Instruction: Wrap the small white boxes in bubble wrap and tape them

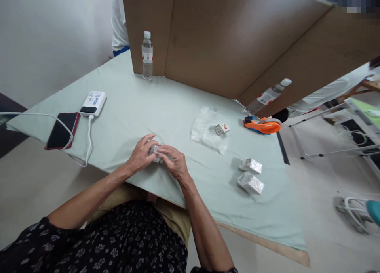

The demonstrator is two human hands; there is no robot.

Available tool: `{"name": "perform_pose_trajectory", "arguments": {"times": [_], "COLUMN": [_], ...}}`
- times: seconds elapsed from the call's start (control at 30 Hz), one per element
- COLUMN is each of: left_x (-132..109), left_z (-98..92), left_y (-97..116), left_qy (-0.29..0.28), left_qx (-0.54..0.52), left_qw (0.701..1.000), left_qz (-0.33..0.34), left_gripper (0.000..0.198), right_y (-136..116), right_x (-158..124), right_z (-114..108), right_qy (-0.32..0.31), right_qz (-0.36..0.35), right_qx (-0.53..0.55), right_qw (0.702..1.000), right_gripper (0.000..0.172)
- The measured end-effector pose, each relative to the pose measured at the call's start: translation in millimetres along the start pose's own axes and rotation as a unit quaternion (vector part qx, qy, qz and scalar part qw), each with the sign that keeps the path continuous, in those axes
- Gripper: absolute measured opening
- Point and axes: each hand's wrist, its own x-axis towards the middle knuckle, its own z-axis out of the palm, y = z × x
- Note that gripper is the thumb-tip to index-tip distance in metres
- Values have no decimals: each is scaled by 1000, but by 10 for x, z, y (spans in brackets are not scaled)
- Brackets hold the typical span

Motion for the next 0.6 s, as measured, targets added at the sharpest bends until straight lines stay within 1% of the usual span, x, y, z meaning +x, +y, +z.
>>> {"name": "perform_pose_trajectory", "arguments": {"times": [0.07,0.13,0.17,0.23,0.33,0.4,0.47,0.53,0.6], "left_x": [5,-7,-17,-28,13,79,143,166,135], "left_z": [-16,-41,-61,-116,-207,-244,-255,-245,-222], "left_y": [-44,-112,-155,-249,-361,-377,-340,-267,-186], "left_qy": [-18,-25,-33,-69,-131,-138,-157,-198,-229], "left_qx": [-27,-62,-82,-116,-123,-126,-167,-255,-342], "left_qw": [999,998,996,990,981,980,973,946,907], "left_qz": [5,10,16,41,78,73,38,-19,-83], "left_gripper": [30,32,34,44,66,70,62,55,59], "right_y": [52,114,146,202,227,196,142,85,39], "right_x": [-69,-112,-118,-84,66,179,246,237,164], "right_z": [4,26,39,53,15,-40,-94,-129,-143], "right_qy": [-22,-30,-29,-21,-18,-22,-29,-43,-51], "right_qz": [-38,-72,-85,-99,-84,-40,38,133,206], "right_qx": [-27,-61,-78,-95,-67,-26,29,103,173], "right_qw": [999,995,993,990,994,999,998,985,962], "right_gripper": [31,42,43,39,32,28,29,37,43]}}
